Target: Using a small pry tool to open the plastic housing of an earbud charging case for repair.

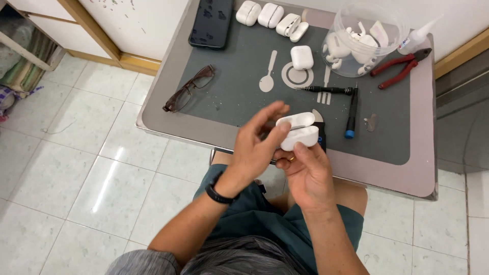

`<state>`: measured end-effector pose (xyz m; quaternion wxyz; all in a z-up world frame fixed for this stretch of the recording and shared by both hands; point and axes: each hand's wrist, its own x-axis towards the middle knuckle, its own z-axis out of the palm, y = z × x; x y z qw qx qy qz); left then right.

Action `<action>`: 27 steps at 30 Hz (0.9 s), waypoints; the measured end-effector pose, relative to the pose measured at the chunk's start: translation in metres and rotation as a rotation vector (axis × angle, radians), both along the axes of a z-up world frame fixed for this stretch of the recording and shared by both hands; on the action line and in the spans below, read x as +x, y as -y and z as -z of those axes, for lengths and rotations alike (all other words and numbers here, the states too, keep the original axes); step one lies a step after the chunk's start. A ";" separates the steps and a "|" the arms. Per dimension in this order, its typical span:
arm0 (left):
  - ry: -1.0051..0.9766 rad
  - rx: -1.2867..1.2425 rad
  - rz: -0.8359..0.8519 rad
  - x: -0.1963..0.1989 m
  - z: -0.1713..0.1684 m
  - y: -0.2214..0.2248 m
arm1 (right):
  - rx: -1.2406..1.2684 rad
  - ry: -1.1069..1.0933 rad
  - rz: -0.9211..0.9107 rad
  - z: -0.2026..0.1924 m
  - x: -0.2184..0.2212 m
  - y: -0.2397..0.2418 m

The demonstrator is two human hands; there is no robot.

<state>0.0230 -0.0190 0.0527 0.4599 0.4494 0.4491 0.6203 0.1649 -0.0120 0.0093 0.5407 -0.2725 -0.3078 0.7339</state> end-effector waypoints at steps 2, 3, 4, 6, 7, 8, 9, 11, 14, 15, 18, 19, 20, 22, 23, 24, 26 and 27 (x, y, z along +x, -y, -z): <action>-0.063 -0.027 -0.052 0.000 -0.005 0.011 | -0.003 -0.026 -0.007 0.001 -0.005 0.002; 0.015 -0.035 -0.051 0.000 -0.002 0.014 | 0.005 -0.013 -0.020 0.004 -0.005 0.003; 0.092 -0.044 -0.050 0.001 0.001 0.016 | 0.014 0.000 -0.034 0.007 -0.006 0.005; 0.143 -0.099 -0.038 -0.011 0.024 0.007 | 0.020 0.087 -0.004 0.004 -0.011 0.012; 0.194 -0.148 -0.032 -0.018 0.035 0.001 | 0.032 0.174 0.019 0.002 -0.014 0.014; 0.194 -0.146 -0.029 -0.017 0.026 0.000 | 0.034 0.173 0.022 -0.010 -0.010 0.018; 0.271 -0.150 -0.032 -0.018 0.017 0.000 | 0.149 0.472 0.120 -0.022 -0.008 0.023; 0.347 -0.155 -0.037 -0.023 0.008 -0.005 | 0.261 0.768 0.218 -0.031 0.004 0.022; 0.624 -0.175 -0.014 -0.031 0.008 -0.017 | 0.785 1.433 0.683 -0.025 0.027 0.007; 0.600 -0.168 -0.005 -0.032 0.006 -0.022 | 0.725 1.656 0.627 -0.028 0.030 0.001; 0.486 -0.159 0.028 -0.030 0.009 -0.037 | 0.560 1.858 0.444 -0.024 0.043 -0.021; 0.395 -0.160 0.045 -0.030 0.012 -0.041 | 0.468 1.831 0.320 -0.021 0.046 -0.030; 0.395 -0.159 0.040 -0.027 0.016 -0.042 | 0.473 1.829 0.316 -0.020 0.050 -0.031; 0.373 -0.112 0.056 -0.024 0.024 -0.045 | 0.418 1.638 0.297 -0.017 0.055 -0.034; 0.373 -0.111 0.045 -0.023 0.027 -0.046 | 0.426 1.634 0.288 -0.010 0.058 -0.035; 0.347 -0.084 0.030 -0.022 0.031 -0.048 | 0.414 1.595 0.350 -0.002 0.061 -0.036; 0.322 -0.066 0.008 -0.021 0.043 -0.050 | 0.397 1.555 0.398 0.001 0.061 -0.027; 0.309 -0.047 -0.024 -0.020 0.049 -0.054 | 0.501 1.452 0.451 -0.006 0.058 -0.021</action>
